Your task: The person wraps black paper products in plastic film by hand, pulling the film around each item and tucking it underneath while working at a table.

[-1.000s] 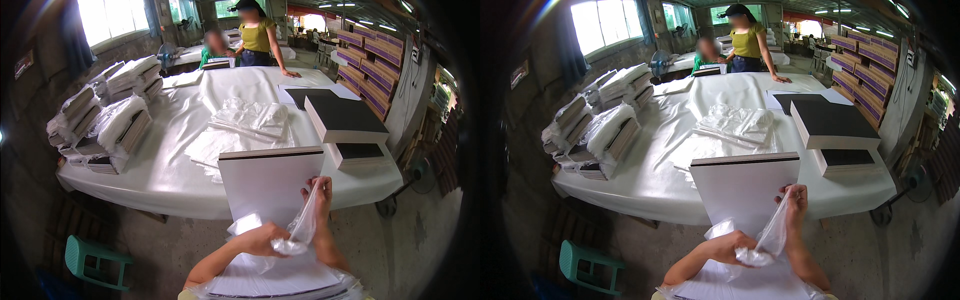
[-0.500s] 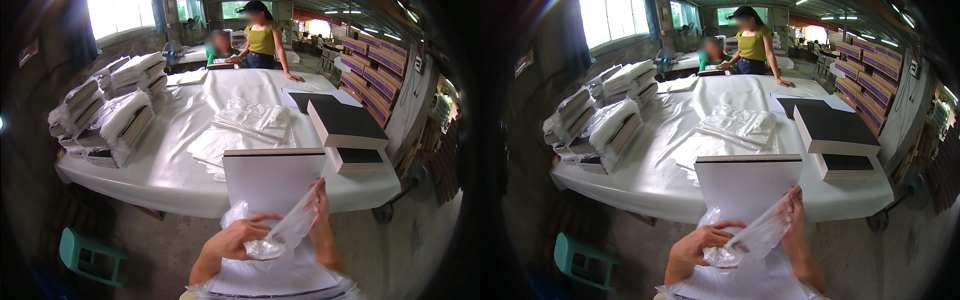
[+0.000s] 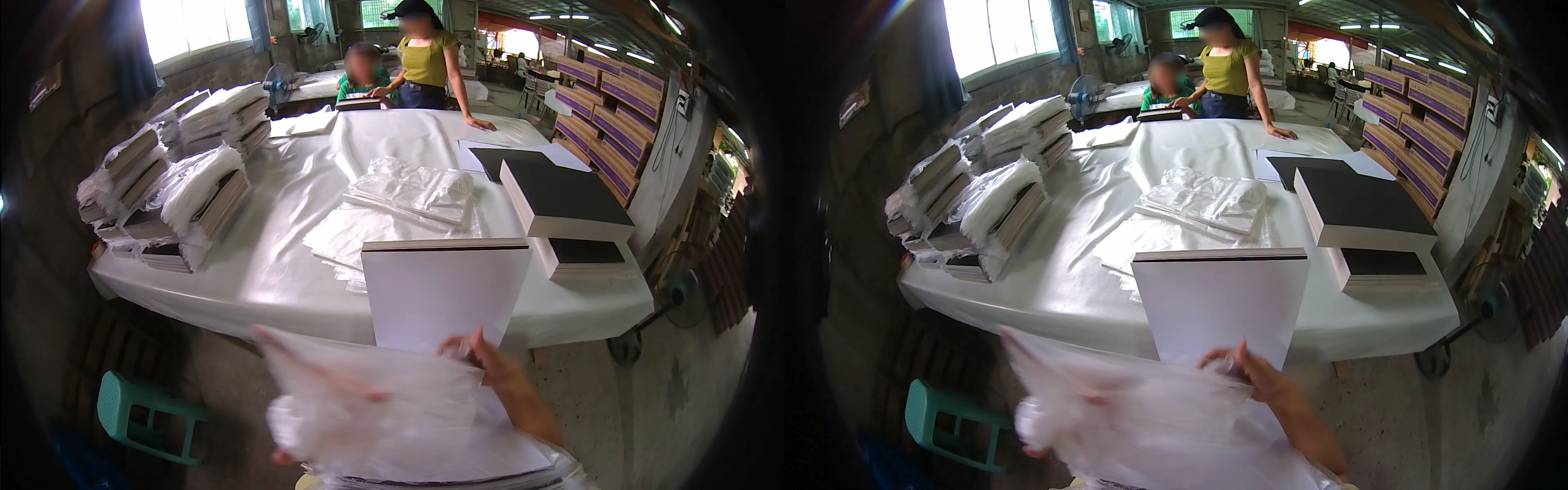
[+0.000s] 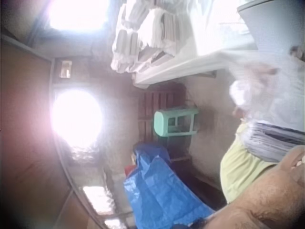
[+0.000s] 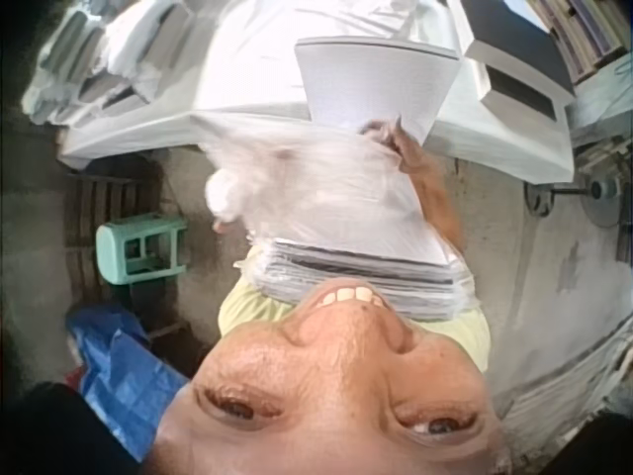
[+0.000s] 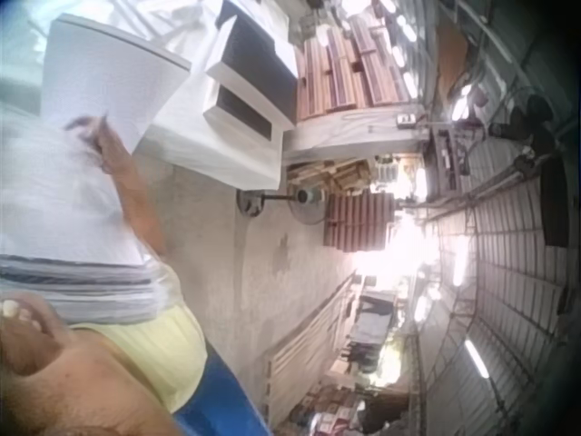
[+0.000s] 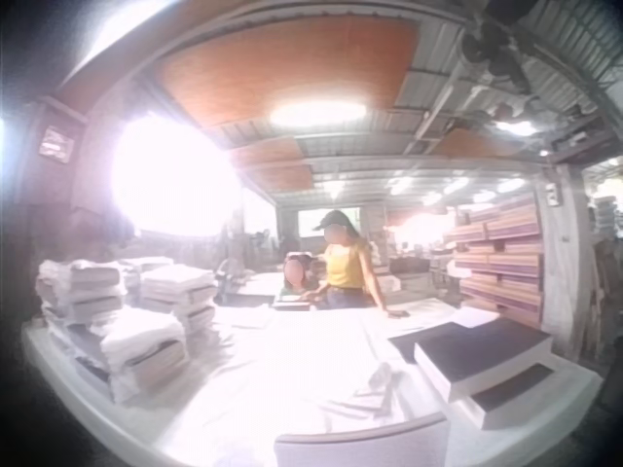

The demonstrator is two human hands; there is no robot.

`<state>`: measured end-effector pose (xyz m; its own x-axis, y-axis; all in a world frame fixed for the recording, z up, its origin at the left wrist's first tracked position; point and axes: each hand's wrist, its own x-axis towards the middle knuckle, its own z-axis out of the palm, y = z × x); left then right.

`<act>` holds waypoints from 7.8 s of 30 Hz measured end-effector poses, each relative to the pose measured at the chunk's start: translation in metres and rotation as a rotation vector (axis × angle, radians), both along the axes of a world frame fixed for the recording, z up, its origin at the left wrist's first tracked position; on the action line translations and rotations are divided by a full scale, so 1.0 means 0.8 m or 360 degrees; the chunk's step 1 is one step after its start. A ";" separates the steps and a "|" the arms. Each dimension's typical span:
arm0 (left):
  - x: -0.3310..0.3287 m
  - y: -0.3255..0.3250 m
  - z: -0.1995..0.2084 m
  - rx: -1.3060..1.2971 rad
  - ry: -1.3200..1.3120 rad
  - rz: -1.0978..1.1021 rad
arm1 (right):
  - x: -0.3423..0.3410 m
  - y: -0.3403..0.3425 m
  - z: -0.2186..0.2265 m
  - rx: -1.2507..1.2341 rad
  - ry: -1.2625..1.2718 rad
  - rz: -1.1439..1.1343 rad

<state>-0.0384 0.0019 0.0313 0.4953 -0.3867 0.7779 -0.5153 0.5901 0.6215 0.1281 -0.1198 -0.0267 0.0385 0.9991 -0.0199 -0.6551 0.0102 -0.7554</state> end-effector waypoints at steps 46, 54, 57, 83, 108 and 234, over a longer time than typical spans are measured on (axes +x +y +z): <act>0.017 0.023 -0.022 -0.0932 -0.0140 0.0667 | 0.034 0.012 0.023 -0.0244 -0.1179 -0.0451; -0.017 0.043 -0.017 -0.0815 -0.0193 0.0463 | 0.054 0.006 -0.047 -0.0389 -0.0942 -0.1065; -0.030 0.070 -0.024 -0.0664 0.0002 0.0539 | 0.051 -0.010 -0.044 0.0320 -0.0798 -0.1153; 0.047 0.117 -0.023 0.1090 -0.0002 0.3587 | 0.093 0.008 0.074 -0.0150 -0.2624 -0.2133; 0.003 0.108 -0.034 -0.0061 0.1674 0.1880 | 0.062 -0.082 0.086 0.0122 -0.0269 -0.1062; 0.002 0.087 -0.450 0.0523 0.2218 0.2754 | 0.056 -0.087 -0.271 -0.0938 -0.1470 -0.0853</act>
<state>-0.0370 0.0716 -0.3289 0.4025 0.8862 -0.2293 0.4512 0.0259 0.8920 0.1730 -0.1898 -0.2433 0.6824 0.6997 -0.2117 0.1130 -0.3872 -0.9151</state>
